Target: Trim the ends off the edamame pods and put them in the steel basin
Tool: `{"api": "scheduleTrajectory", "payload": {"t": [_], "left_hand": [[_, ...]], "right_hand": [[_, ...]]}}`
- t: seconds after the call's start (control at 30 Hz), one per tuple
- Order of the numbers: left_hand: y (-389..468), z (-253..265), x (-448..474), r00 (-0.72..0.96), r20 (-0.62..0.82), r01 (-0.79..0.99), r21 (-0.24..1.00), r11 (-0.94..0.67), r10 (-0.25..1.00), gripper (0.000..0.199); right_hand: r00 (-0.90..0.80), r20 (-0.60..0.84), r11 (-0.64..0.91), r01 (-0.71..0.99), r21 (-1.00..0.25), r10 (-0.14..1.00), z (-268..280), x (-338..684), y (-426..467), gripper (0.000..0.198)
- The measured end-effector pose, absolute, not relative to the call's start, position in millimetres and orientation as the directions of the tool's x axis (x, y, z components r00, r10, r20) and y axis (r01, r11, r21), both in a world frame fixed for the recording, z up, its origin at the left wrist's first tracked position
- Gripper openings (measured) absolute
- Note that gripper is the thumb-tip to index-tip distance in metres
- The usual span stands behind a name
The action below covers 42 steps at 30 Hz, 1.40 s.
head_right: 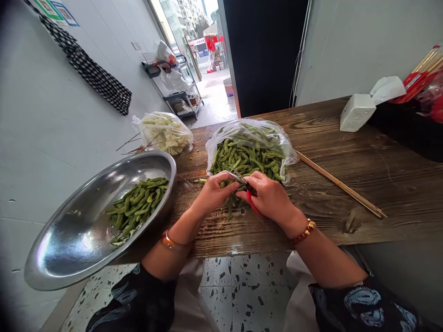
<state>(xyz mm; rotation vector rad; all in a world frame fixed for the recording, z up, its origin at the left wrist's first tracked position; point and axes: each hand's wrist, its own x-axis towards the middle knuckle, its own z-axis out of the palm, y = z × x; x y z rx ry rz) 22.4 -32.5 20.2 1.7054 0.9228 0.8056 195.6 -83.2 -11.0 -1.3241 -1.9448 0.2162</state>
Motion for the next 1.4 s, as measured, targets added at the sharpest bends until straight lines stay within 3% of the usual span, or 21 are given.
{"api": "scheduleTrajectory", "payload": {"t": [0.17, 0.33, 0.53, 0.83, 0.97, 1.17, 1.4], "left_hand": [[-31.4, 23.9, 20.7, 0.488, -0.008, 0.198, 0.975, -0.103, 0.873, 0.023], [-24.8, 24.7, 14.7, 0.370, -0.020, -0.007, 1.000, 0.024, 0.929, 0.028], [-17.0, 26.3, 9.3, 0.233, 0.043, -0.265, 0.964, 0.021, 0.972, 0.030], [-17.0, 27.5, 7.6, 0.192, 0.029, -0.354, 0.934, 0.041, 0.981, 0.033], [-20.2, 26.2, 10.4, 0.256, 0.047, -0.326, 0.945, 0.040, 0.965, 0.032], [-29.1, 24.8, 17.3, 0.344, 0.064, -0.106, 0.994, -0.028, 0.937, 0.031], [-31.8, 20.4, 21.3, 0.386, 0.078, 0.011, 0.996, -0.089, 0.919, 0.026]], "right_hand": [[-0.198, 0.471, 0.447, 0.738, -0.505, 0.860, -10.6, 196.8, -81.9, 0.023], [-0.133, 0.532, 0.466, 0.683, -0.562, 0.836, -14.2, 200.1, -77.4, 0.031], [-0.050, 0.606, 0.487, 0.650, -0.584, 0.794, -15.5, 202.1, -75.1, 0.034], [-0.160, 0.535, 0.474, 0.708, -0.524, 0.830, -15.9, 196.1, -79.6, 0.034], [-0.176, 0.497, 0.464, 0.697, -0.547, 0.850, -15.1, 195.2, -79.0, 0.031], [-0.118, 0.507, 0.465, 0.610, -0.642, 0.854, -12.3, 198.9, -76.1, 0.030], [-0.085, 0.543, 0.476, 0.604, -0.639, 0.836, -11.9, 200.6, -75.1, 0.028]]}}
